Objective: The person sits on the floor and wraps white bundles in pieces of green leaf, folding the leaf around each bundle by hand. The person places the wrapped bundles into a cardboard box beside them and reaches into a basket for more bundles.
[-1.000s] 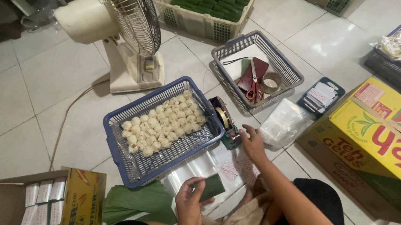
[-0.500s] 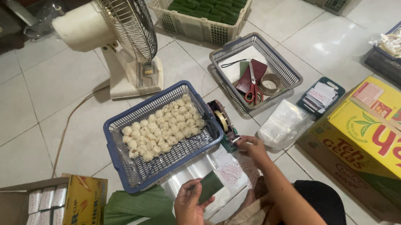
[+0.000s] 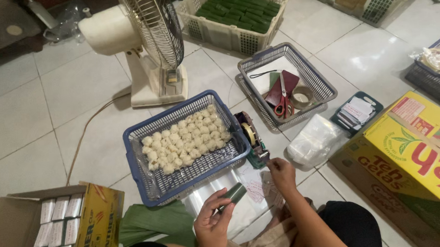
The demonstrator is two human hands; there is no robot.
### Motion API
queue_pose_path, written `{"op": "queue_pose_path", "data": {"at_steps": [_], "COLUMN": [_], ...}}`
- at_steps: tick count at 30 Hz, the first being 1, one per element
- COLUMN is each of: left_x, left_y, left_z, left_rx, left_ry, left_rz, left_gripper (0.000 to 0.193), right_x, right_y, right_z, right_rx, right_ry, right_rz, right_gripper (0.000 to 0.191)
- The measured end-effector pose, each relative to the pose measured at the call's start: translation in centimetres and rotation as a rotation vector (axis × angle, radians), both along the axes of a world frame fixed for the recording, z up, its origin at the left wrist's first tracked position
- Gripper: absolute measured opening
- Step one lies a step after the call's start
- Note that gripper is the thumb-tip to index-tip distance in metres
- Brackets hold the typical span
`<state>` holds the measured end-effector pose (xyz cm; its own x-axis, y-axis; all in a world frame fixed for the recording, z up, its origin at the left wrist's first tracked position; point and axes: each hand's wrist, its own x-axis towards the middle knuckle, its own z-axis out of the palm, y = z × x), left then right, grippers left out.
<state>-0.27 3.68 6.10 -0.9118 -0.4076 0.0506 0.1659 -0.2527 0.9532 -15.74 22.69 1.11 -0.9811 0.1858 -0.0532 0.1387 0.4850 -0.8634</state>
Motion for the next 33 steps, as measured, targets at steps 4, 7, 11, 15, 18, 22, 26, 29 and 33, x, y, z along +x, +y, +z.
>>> {"op": "queue_pose_path", "data": {"at_steps": [4, 7, 11, 15, 18, 22, 26, 29, 33], "left_x": [0.5, 0.7, 0.8, 0.0, 0.2, 1.5, 3.1, 3.9, 5.5], "left_y": [0.0, 0.2, 0.8, -1.5, -3.3, -5.2, -6.8, -10.6, -18.0], "left_z": [1.7, 2.6, 3.2, 2.9, 2.6, 3.9, 6.6, 7.2, 5.5], "left_rx": [-0.317, -0.471, -0.441, -0.118, -0.069, -0.368, -0.469, -0.248, 0.142], "left_ry": [-0.056, 0.069, 0.043, 0.001, 0.080, 0.235, 0.218, -0.014, -0.062], "left_rz": [0.014, 0.023, 0.030, -0.001, -0.165, -0.267, -0.198, -0.207, -0.157], "left_gripper": [0.015, 0.016, 0.017, 0.019, 0.017, 0.022, 0.039, 0.041, 0.041], "right_x": [2.8, 6.5, 9.7, 10.8, 10.6, 8.9, 7.8, 7.8, 9.2], "right_y": [-0.2, -0.7, -3.1, -4.7, -4.7, -4.1, -4.9, -9.7, -16.7], "right_z": [4.7, 8.0, 10.6, 10.7, 9.1, 6.4, 5.6, 6.1, 7.4], "right_rx": [-0.468, -0.681, -0.625, -0.066, 0.055, -0.562, -0.528, -0.603, -0.585], "right_ry": [-0.042, -0.155, -0.154, 0.352, 0.577, -0.249, -0.250, -0.211, -0.090], "right_rz": [0.100, 0.220, 0.307, 0.414, 0.564, 0.721, 0.742, 0.769, 0.919], "right_gripper": [0.022, 0.030, 0.040, 0.038, 0.036, 0.036, 0.043, 0.059, 0.079]}}
